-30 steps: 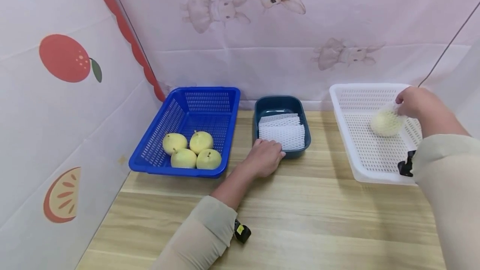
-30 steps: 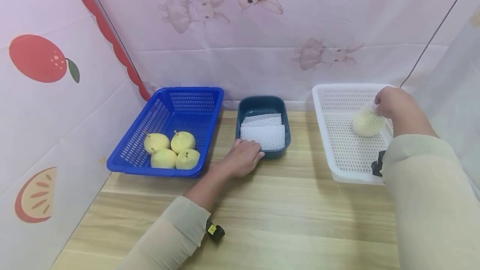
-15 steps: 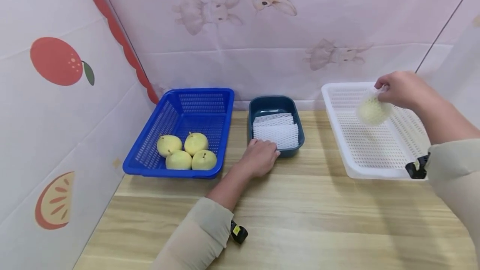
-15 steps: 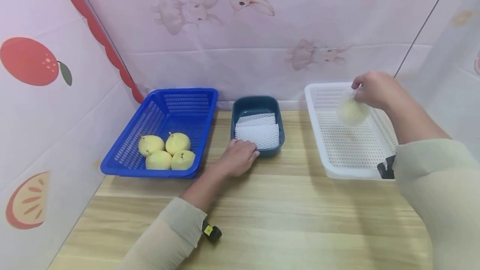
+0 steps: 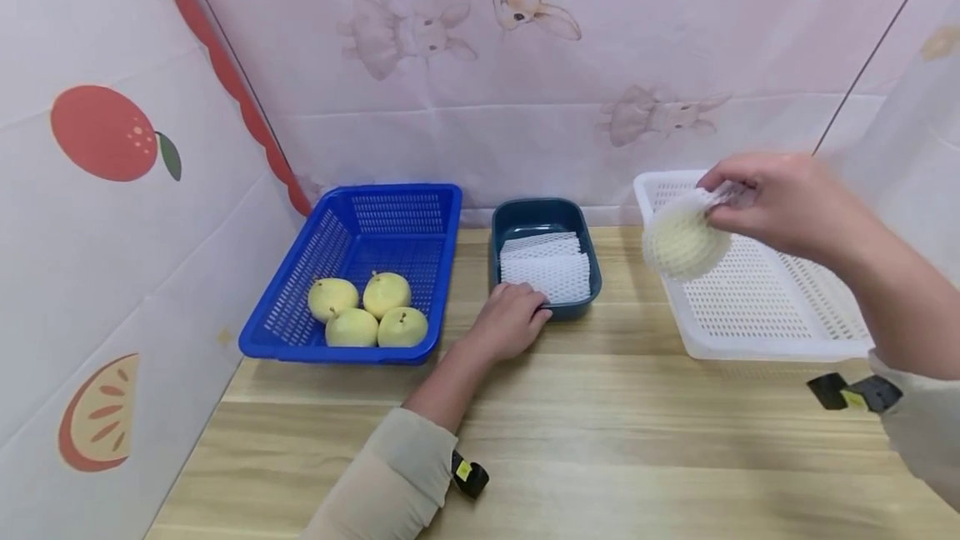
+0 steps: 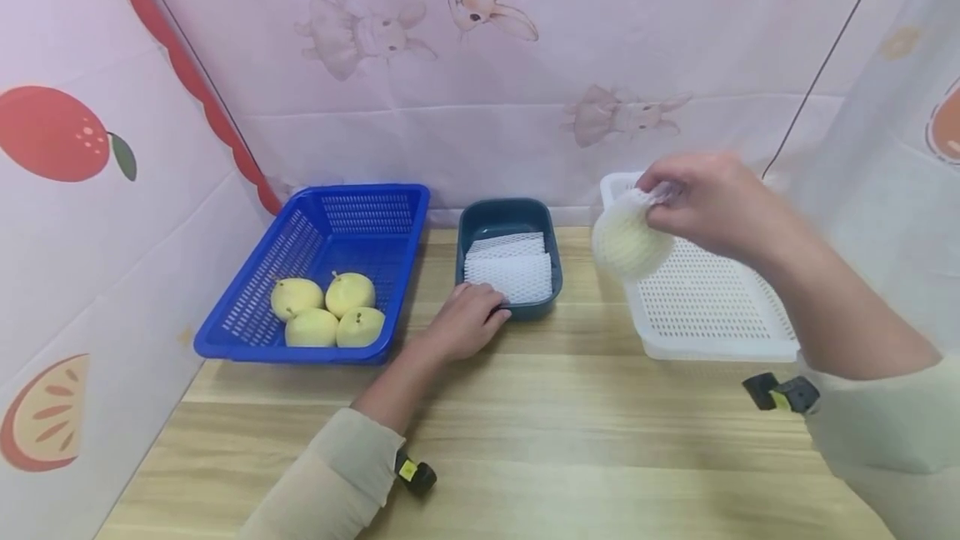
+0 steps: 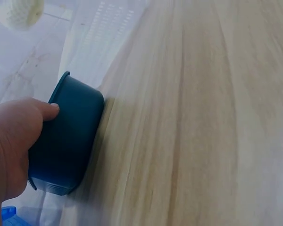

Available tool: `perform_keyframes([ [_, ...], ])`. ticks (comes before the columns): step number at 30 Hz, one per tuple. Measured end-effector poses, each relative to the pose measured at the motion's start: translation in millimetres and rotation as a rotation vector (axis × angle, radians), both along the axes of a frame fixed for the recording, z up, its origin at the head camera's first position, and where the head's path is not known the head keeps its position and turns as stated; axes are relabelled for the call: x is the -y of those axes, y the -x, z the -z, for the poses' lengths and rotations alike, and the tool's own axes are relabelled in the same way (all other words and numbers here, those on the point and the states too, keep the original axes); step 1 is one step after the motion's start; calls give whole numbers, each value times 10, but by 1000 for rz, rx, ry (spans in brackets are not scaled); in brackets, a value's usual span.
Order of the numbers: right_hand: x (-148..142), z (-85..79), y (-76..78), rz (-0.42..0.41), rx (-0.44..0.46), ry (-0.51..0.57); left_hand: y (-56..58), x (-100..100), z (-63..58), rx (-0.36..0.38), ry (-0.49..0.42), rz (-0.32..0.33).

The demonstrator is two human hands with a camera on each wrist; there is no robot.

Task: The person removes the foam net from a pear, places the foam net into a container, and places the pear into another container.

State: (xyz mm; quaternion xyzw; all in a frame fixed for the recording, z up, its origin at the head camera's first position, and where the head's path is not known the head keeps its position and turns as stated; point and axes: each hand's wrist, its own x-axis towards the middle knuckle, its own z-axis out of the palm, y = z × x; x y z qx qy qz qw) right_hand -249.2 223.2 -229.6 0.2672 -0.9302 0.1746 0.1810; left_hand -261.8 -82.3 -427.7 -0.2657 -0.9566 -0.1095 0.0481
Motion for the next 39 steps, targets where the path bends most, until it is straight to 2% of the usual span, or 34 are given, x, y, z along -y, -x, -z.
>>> perform_keyframes([
  [5, 241, 167, -167, -131, -13, 57, -69, 9, -36, -84, -178, 17],
  [8, 385, 345, -202, -177, 18, 82, -130, -17, -120, -175, -297, 42],
  [10, 479, 480, -212, -194, 75, 109, -183, -41, -192, -206, -391, 61],
  [13, 617, 682, -219, -191, 176, 127, -282, -62, -285, -163, -519, 82],
  [16, 745, 859, -234, -197, 237, 125, -388, -53, -344, -42, -593, 78],
  [21, 964, 1071, -238, -226, 215, 96, -507, 16, -394, 156, -629, 35],
  [24, 1060, 1157, -241, -227, 209, 94, -541, 60, -408, 217, -615, 29],
  [28, 1130, 1257, -259, -206, 254, 105, -555, 108, -382, 219, -584, 49],
  [33, 1152, 1336, -288, -196, 304, 115, -526, 132, -359, 208, -577, 45],
  [39, 1168, 1346, -263, -217, 298, 121, -486, 155, -351, 240, -552, 25],
])
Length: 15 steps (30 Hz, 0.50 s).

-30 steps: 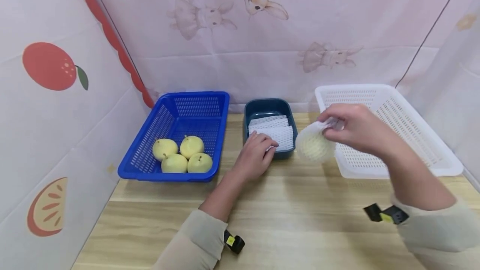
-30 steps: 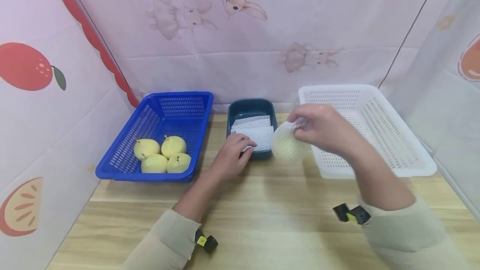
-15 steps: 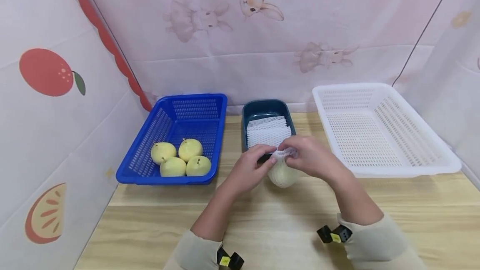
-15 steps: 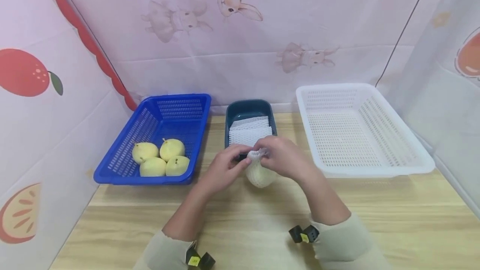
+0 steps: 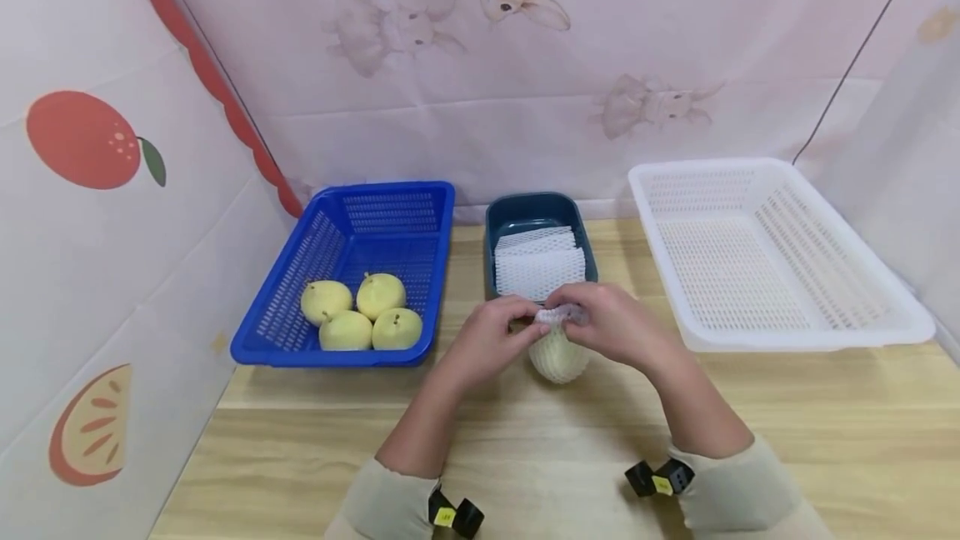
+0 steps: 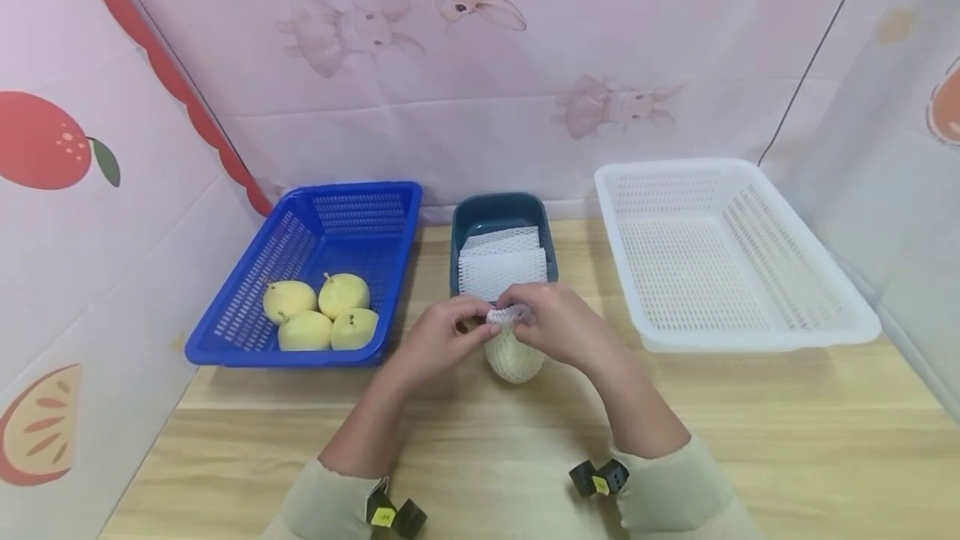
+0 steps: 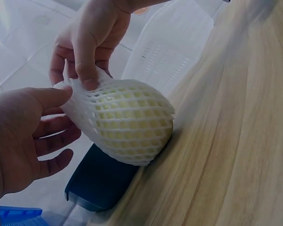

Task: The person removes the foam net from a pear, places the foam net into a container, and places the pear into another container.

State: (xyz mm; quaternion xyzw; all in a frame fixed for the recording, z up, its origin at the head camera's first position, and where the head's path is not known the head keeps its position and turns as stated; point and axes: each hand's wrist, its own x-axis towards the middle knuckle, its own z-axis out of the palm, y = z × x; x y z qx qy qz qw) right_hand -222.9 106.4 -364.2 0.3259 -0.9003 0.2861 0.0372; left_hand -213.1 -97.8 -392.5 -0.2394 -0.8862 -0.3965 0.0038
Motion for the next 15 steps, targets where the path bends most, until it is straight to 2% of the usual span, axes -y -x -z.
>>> perform_keyframes([
  [3, -15, -37, 1, -17, -2, 16, 8, -5, -4, 9, 2, -10],
  [6, -59, -82, -7, -27, 36, 21, 13, -10, -10, 18, -4, -15],
  [12, -183, -146, -19, -11, 200, 0, 6, -11, -21, 11, -19, -16],
  [15, -217, -150, -22, 5, 251, 4, 5, -15, -13, -1, -23, -14],
])
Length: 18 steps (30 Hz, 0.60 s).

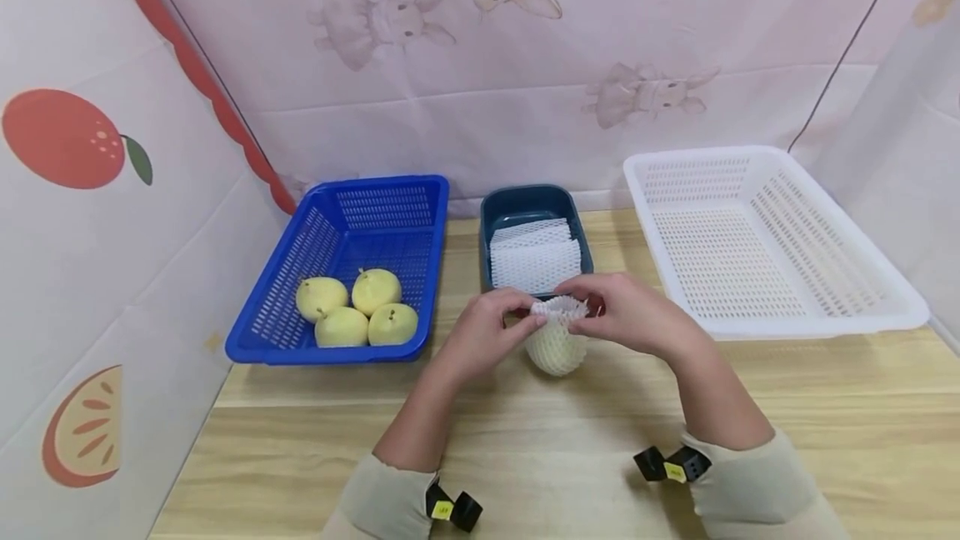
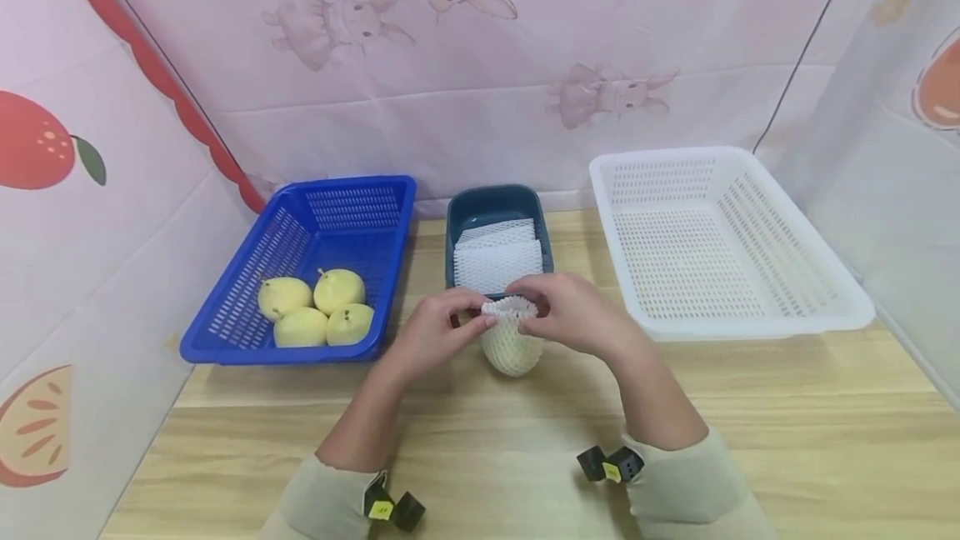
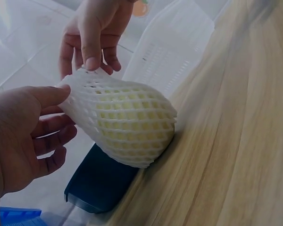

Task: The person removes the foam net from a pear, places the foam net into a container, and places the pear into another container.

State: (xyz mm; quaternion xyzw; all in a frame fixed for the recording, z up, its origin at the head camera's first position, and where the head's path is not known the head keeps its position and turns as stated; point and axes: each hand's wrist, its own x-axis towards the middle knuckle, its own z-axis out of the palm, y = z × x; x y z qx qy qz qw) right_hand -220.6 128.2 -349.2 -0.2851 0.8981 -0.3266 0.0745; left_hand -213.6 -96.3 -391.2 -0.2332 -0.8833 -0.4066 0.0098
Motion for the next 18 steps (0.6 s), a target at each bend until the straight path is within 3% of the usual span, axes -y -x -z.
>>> perform_keyframes([
  [18, 27, -68, -69, 36, -71, 97, -41, -31, -59, -54, -71, 22],
])
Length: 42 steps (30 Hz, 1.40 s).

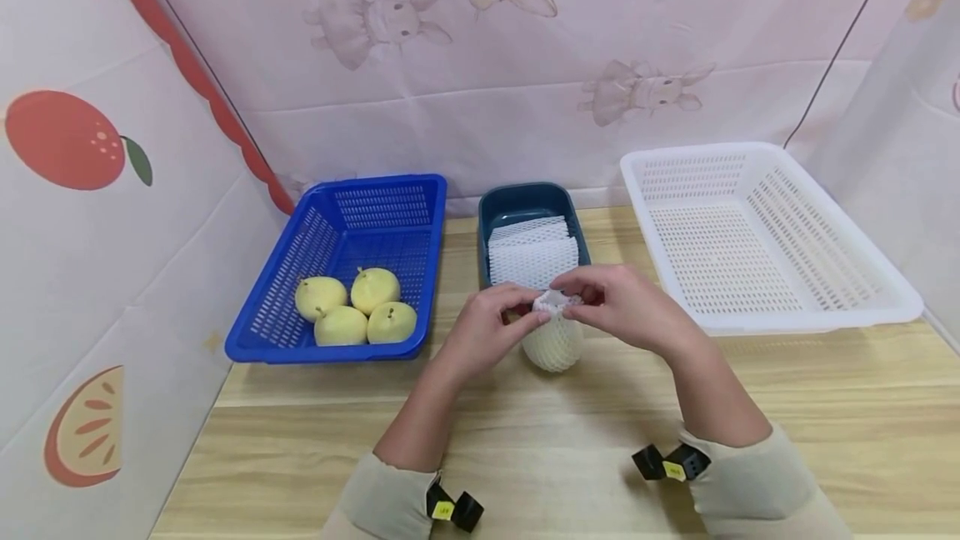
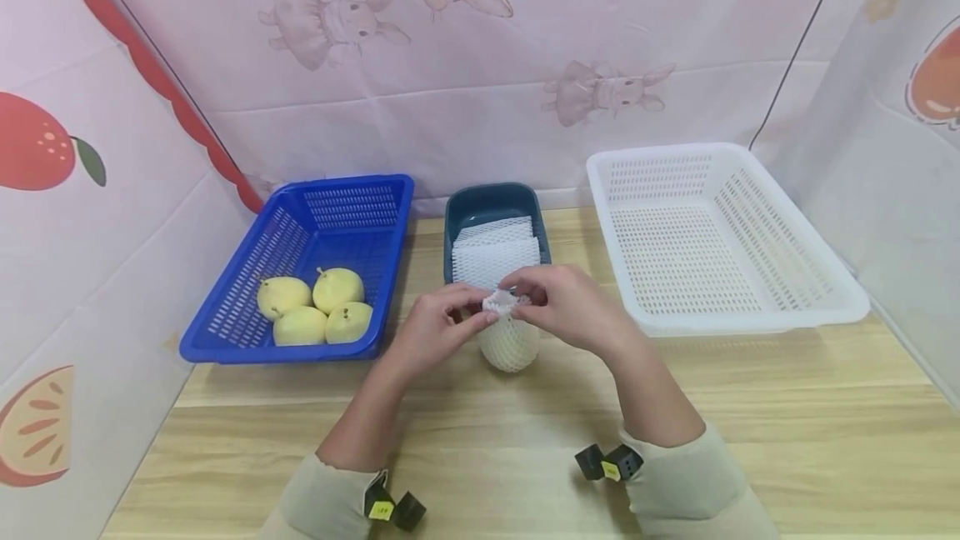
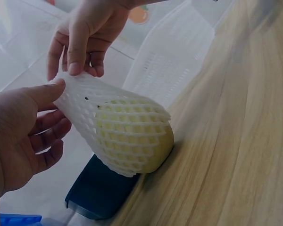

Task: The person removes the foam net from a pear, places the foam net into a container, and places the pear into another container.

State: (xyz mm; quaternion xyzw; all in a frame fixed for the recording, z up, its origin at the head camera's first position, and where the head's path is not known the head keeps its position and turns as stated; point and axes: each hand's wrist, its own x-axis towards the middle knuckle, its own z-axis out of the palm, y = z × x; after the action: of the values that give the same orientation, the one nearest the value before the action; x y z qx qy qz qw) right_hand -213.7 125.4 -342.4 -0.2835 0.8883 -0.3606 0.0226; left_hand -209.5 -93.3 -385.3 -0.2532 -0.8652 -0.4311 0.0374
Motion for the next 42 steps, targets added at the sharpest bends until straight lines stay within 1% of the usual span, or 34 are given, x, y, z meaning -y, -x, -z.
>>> perform_keyframes([
  [7, 29, -1, -26, -2, -35, 7, -19, -35, -6, 11, -9, 1],
  [14, 21, -12, -36, -20, -18, 20, -41, -61, -4, -26, -22, -39],
  [19, 24, 22, -24, -44, 3, 3, -64, -66, -8, -25, -34, -57],
  [22, 44, 54, -13, -51, 3, -20, -77, -72, -19, -27, -58, -50],
  [27, 57, 82, 9, -33, -46, -22, -77, -75, -27, -28, -90, -14],
  [30, 46, 86, 16, -17, -72, -17, -60, -59, -8, -30, -73, -6],
  [32, 40, 82, 15, -9, -85, -16, -43, -45, 10, -26, -41, -7],
  [38, 40, 55, 7, 3, -103, -1, -5, -23, 71, 49, 60, 12],
  [42, 37, 47, 1, 5, -98, 12, 4, -29, 99, 34, 74, 7],
])
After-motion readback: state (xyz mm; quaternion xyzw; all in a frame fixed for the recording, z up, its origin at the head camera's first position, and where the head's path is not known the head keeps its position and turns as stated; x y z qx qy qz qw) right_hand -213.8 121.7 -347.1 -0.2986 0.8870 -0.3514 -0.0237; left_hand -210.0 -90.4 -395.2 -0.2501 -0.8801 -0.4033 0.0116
